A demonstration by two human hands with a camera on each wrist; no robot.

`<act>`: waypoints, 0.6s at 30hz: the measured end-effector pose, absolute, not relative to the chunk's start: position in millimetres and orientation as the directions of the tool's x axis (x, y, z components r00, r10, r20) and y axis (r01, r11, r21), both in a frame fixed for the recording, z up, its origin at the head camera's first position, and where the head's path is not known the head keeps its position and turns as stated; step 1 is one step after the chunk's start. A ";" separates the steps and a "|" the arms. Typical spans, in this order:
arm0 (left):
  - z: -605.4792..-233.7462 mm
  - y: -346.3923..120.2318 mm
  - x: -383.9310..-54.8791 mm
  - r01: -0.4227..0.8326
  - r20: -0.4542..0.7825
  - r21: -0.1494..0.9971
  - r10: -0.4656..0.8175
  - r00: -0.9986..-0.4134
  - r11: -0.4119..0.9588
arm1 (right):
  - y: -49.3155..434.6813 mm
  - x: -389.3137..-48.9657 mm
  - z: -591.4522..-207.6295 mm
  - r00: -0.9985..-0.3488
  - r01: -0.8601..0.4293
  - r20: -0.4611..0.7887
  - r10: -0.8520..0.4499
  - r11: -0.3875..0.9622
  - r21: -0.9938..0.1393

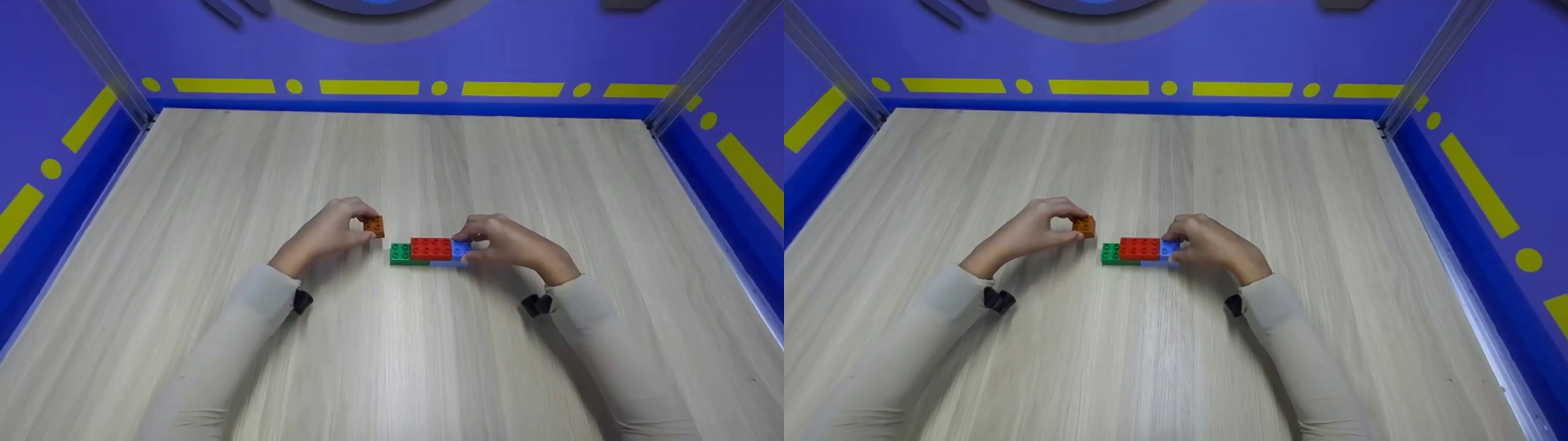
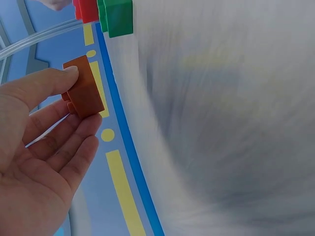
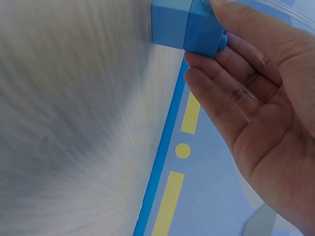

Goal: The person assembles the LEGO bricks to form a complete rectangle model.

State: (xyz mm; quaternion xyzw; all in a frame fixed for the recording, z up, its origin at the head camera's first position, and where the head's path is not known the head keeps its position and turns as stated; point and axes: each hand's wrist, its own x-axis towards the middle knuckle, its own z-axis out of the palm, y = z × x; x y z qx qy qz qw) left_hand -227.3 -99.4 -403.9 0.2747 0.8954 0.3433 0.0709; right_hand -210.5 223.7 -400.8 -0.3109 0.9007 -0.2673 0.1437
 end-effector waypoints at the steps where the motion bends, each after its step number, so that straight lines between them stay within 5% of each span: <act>1: -404.2 -98.6 -227.0 0.450 0.067 0.654 0.546 -0.835 0.609 | 223.8 -210.6 -400.9 -0.765 -0.485 -0.092 -0.637 0.664 -0.569; 18: -402.6 -82.7 -217.2 0.495 0.039 0.642 0.620 -0.783 0.585 | 223.5 -209.9 -402.1 -0.768 -0.478 -0.091 -0.635 0.661 -0.578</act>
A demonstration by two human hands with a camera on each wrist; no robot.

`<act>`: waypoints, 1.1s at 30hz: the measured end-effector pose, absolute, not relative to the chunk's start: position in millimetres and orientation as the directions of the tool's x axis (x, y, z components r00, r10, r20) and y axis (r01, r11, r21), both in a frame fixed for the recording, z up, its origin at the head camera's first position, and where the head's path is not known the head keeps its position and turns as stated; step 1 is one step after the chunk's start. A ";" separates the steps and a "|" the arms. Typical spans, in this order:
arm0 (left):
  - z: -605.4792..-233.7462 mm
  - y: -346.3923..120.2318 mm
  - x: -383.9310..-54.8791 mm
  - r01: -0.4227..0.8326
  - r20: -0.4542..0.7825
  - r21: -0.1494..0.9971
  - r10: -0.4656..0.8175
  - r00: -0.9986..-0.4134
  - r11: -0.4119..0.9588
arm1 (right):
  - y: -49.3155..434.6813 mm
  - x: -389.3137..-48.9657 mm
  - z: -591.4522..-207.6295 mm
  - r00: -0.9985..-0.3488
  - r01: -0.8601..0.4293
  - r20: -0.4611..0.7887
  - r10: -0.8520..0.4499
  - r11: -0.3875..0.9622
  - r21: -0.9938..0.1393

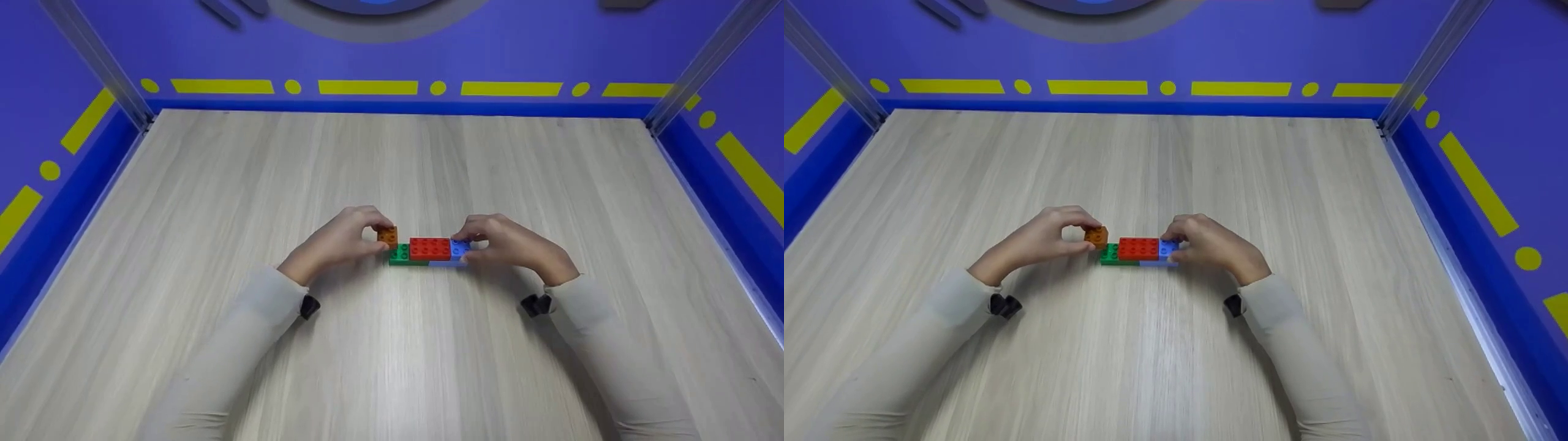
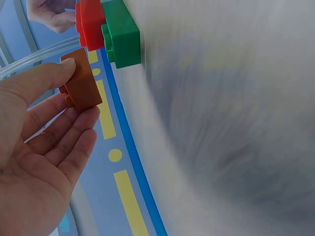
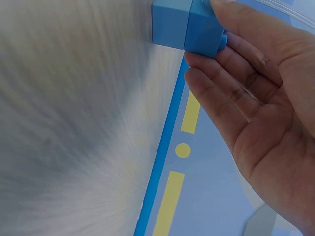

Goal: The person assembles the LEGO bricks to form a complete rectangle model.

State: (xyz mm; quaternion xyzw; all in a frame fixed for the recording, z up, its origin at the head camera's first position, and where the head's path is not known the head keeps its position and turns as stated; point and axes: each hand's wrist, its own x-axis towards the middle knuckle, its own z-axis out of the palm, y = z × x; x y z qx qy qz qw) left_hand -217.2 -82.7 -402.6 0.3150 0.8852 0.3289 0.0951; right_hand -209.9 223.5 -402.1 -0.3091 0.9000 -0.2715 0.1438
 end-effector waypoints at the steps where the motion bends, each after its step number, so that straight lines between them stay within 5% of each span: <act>1: -403.0 -82.1 -216.9 0.497 0.037 0.641 0.623 -0.781 0.585 | 223.5 -209.9 -402.2 -0.767 -0.480 -0.090 -0.635 0.661 -0.577; 33: -408.0 -69.6 -211.9 0.517 -0.017 0.616 0.667 -0.745 0.594 | 224.2 -210.4 -404.3 -0.760 -0.487 -0.078 -0.645 0.644 -0.590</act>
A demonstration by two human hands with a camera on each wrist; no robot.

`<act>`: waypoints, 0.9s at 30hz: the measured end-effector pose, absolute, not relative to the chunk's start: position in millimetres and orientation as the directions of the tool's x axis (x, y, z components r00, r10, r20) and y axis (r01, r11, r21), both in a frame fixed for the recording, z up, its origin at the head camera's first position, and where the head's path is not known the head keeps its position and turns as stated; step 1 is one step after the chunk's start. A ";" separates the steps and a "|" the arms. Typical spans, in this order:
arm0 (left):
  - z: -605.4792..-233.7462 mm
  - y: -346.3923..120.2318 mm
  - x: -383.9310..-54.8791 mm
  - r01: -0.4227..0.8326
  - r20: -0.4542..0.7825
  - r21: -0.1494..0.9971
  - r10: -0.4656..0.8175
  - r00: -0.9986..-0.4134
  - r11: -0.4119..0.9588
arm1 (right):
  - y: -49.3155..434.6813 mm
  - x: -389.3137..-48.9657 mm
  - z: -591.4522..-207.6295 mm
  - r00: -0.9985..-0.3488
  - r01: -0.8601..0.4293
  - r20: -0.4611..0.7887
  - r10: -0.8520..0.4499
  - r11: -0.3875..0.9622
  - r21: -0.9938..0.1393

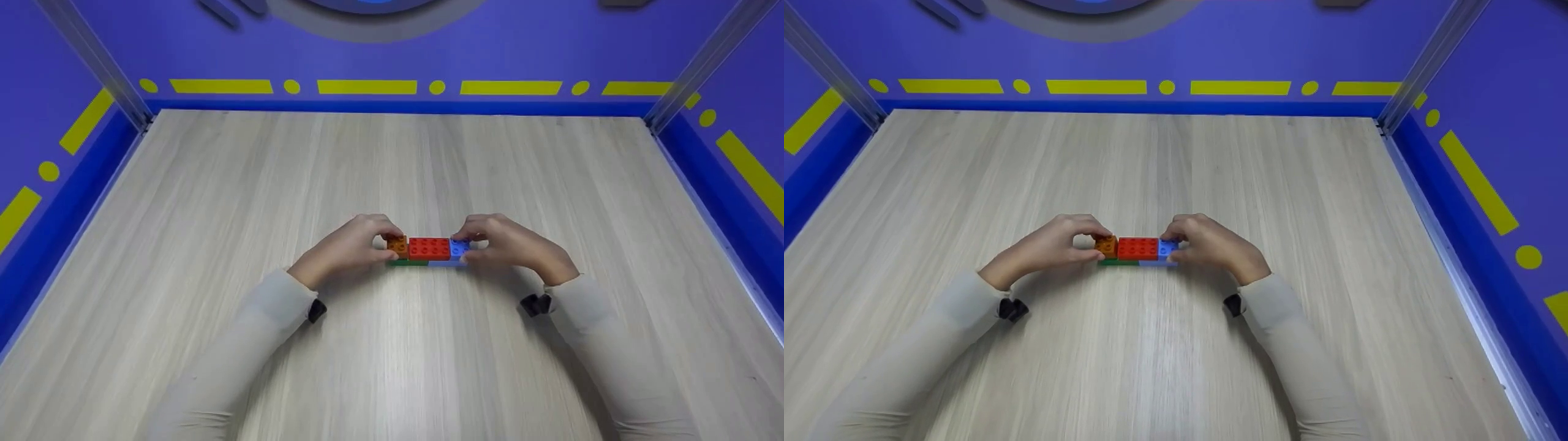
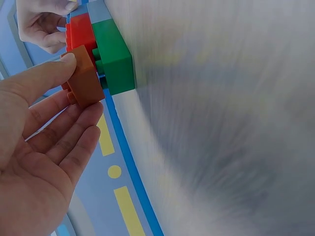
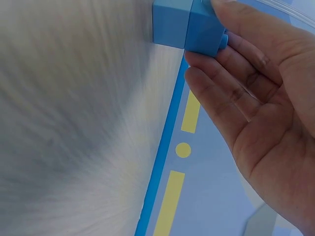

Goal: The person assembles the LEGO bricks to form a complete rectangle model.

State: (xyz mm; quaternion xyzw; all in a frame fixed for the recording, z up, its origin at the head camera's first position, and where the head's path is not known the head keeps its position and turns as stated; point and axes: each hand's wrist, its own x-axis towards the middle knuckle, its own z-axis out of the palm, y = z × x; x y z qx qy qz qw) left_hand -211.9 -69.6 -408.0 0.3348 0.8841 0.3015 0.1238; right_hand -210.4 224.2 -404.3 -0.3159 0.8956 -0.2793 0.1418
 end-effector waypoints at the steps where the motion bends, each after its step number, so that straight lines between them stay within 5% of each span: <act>1: -408.3 -69.4 -212.0 0.519 -0.017 0.615 0.668 -0.744 0.594 | 224.0 -210.4 -404.5 -0.761 -0.487 -0.076 -0.645 0.644 -0.590; 27: -412.6 -65.5 -211.4 0.513 -0.004 0.631 0.665 -0.747 0.581 | 225.1 -211.6 -404.9 -0.770 -0.465 -0.093 -0.631 0.656 -0.594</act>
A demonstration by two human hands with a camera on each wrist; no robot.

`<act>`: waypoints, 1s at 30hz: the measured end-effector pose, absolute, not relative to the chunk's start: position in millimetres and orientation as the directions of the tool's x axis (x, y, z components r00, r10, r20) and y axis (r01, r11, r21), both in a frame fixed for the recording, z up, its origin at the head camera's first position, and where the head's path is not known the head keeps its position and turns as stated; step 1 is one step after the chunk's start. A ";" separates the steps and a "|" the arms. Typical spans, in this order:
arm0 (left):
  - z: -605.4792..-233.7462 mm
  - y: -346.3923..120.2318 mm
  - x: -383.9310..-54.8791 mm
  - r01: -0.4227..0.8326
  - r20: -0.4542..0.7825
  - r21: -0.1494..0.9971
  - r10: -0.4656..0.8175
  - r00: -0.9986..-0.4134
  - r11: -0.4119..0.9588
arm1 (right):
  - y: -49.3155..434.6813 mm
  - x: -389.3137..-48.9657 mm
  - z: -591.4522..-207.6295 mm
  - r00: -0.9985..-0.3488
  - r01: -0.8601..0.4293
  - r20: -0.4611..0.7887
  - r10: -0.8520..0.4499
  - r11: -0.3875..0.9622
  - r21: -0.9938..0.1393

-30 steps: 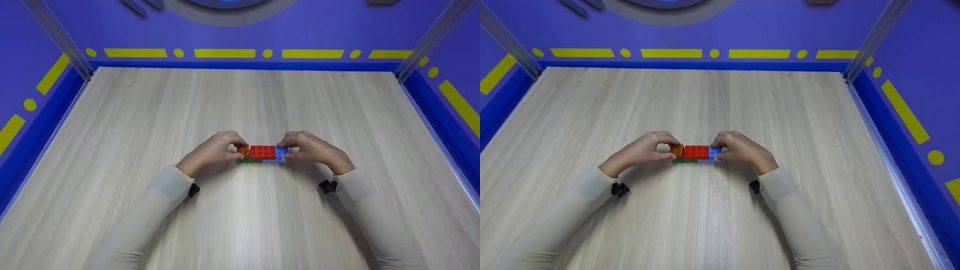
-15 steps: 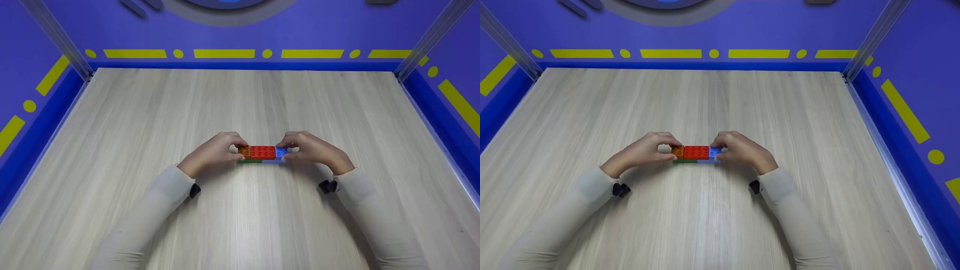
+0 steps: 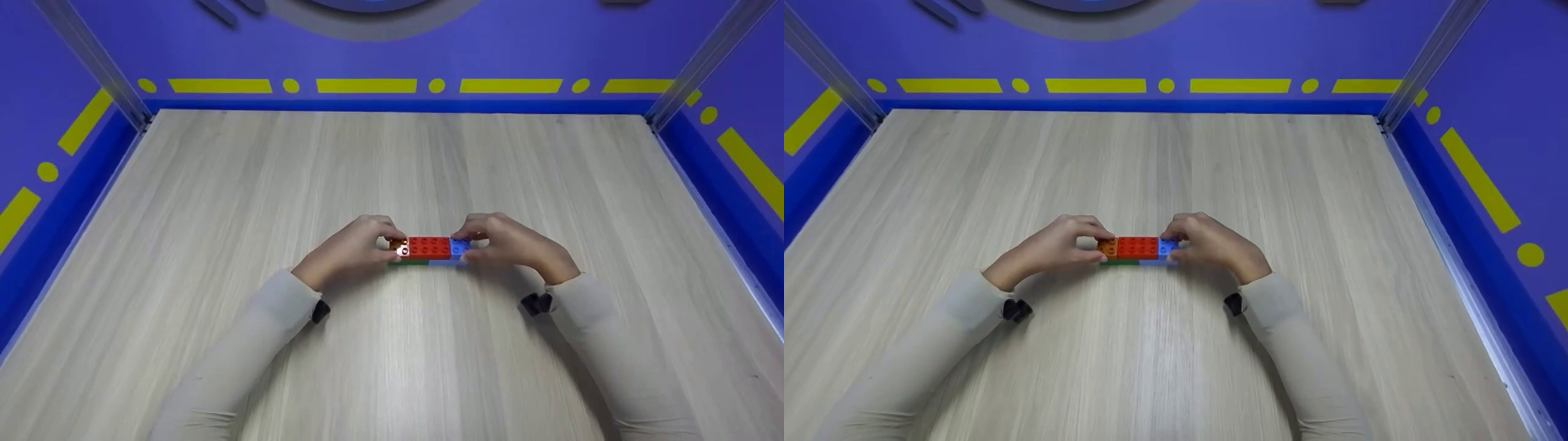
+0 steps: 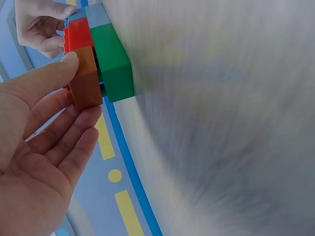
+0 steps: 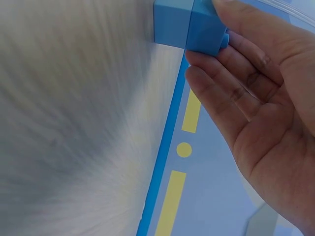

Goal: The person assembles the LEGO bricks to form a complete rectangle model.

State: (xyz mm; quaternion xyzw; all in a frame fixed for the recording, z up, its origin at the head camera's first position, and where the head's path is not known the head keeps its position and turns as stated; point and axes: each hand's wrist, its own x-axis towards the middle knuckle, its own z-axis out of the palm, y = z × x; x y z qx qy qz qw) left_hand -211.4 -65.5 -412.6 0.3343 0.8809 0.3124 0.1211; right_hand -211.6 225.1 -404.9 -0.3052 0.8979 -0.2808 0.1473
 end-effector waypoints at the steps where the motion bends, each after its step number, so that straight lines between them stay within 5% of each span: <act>1: -412.5 -65.4 -211.0 0.510 -0.004 0.632 0.662 -0.750 0.583 | 225.2 -211.7 -404.8 -0.771 -0.465 -0.095 -0.630 0.658 -0.593; 30: -412.9 -62.5 -209.9 0.482 0.013 0.656 0.629 -0.777 0.581 | 224.4 -212.6 -404.2 -0.768 -0.449 -0.103 -0.632 0.647 -0.616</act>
